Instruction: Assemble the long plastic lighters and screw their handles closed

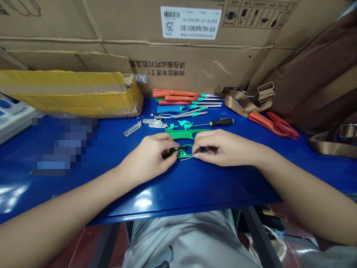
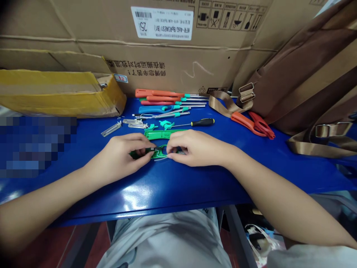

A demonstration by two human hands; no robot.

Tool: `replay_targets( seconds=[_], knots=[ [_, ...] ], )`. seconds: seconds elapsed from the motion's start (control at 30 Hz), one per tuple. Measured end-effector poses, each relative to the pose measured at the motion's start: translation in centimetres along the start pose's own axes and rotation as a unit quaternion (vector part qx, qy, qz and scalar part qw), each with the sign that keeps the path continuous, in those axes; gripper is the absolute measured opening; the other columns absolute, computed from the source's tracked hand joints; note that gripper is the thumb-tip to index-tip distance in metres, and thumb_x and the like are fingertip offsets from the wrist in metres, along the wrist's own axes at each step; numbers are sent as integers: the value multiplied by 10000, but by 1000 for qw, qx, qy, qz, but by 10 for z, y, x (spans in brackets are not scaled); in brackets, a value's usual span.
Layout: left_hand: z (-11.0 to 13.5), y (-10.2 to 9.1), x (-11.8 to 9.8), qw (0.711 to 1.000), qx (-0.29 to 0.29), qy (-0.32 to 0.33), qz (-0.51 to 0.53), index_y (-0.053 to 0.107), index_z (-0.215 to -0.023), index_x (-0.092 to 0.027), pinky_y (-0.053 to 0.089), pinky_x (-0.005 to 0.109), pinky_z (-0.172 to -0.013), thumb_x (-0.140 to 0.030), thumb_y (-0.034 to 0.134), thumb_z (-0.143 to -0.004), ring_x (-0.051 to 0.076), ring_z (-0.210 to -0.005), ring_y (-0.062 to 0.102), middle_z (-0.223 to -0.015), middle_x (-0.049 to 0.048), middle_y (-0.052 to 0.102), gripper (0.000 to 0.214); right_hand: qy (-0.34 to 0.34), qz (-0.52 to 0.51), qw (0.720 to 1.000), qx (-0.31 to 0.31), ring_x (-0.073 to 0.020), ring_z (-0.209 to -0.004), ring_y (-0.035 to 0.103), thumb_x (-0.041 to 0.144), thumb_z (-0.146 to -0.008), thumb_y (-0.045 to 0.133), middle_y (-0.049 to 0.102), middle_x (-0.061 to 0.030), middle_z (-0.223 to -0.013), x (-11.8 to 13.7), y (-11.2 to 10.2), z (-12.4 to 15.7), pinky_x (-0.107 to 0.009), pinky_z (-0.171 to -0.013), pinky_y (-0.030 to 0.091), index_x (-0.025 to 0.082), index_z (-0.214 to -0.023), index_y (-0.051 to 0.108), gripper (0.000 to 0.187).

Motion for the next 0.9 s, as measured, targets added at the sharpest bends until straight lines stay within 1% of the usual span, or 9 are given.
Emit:
replay_targets(
  seconds=[0.13, 0.2, 0.27, 0.33, 0.5, 0.6, 0.7, 0.9],
  knots=[
    [1, 2, 1, 999, 22, 14, -43, 794, -1055, -145, 566, 306, -779, -185, 605, -949, 194, -869, 703, -968, 76, 733, 221, 18, 26, 998, -61, -114, -728, 580, 202, -962, 601, 679, -17, -879, -5, 4, -2, -242, -667, 419, 168, -976, 717, 122],
    [2, 3, 3, 997, 39, 8, -60, 796, -1071, -165, 569, 324, -796, -212, 587, -975, 209, -902, 706, -986, 77, 736, 234, 29, 46, 995, -87, -128, -772, 597, 226, -966, 605, 684, -27, -946, -8, 7, -3, -252, -687, 429, 181, -1023, 706, 124],
    [2, 4, 4, 996, 50, 3, -72, 798, -1075, -185, 570, 332, -800, -234, 578, -991, 215, -916, 705, -988, 72, 742, 241, 37, 57, 993, -101, -154, -878, 627, 237, -959, 621, 680, -44, -1057, -10, 11, -5, -268, -748, 455, 197, -1073, 691, 139],
    [2, 4, 4, 995, 49, 4, -83, 800, -1075, -202, 568, 333, -799, -245, 581, -995, 218, -927, 705, -991, 65, 749, 237, 40, 58, 992, -105, -173, -946, 640, 241, -953, 634, 672, -50, -1104, -11, 15, -6, -285, -803, 474, 212, -1088, 684, 147],
    [4, 5, 1, 991, 45, 23, -122, 805, -1042, -222, 557, 329, -780, -246, 584, -999, 221, -935, 703, -1007, 52, 756, 227, 40, 54, 992, -107, -184, -973, 656, 241, -948, 647, 668, -46, -1061, -13, 19, -9, -302, -850, 490, 213, -1046, 701, 115],
    [3, 6, 0, 989, 49, 30, -138, 805, -1043, -226, 552, 326, -762, -254, 577, -1005, 223, -932, 702, -1008, 53, 755, 233, 47, 57, 991, -108, -180, -956, 656, 240, -941, 658, 668, -45, -1053, -14, 19, -9, -293, -823, 485, 205, -1037, 704, 112],
    [2, 6, 1, 987, 50, 31, -149, 806, -1044, -228, 546, 316, -747, -277, 563, -1016, 222, -926, 699, -999, 60, 754, 250, 44, 68, 991, -106, -167, -895, 650, 236, -946, 650, 676, -53, -1044, -13, 19, -9, -276, -764, 474, 194, -1033, 704, 111],
    [2, 7, 2, 991, 41, 27, -126, 804, -1067, -227, 553, 317, -773, -293, 541, -1026, 212, -932, 699, -1016, 60, 743, 274, 28, 100, 989, -108, -149, -776, 657, 225, -967, 619, 749, -34, -951, -11, 18, -9, -264, -698, 450, 188, -1002, 711, 105]
  ],
)
Point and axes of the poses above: each hand's wrist, its own z-axis away from the middle knuckle, its own y-axis out of the palm, x = y × z, the point moved 5 cm from there along -z, towards the middle knuckle
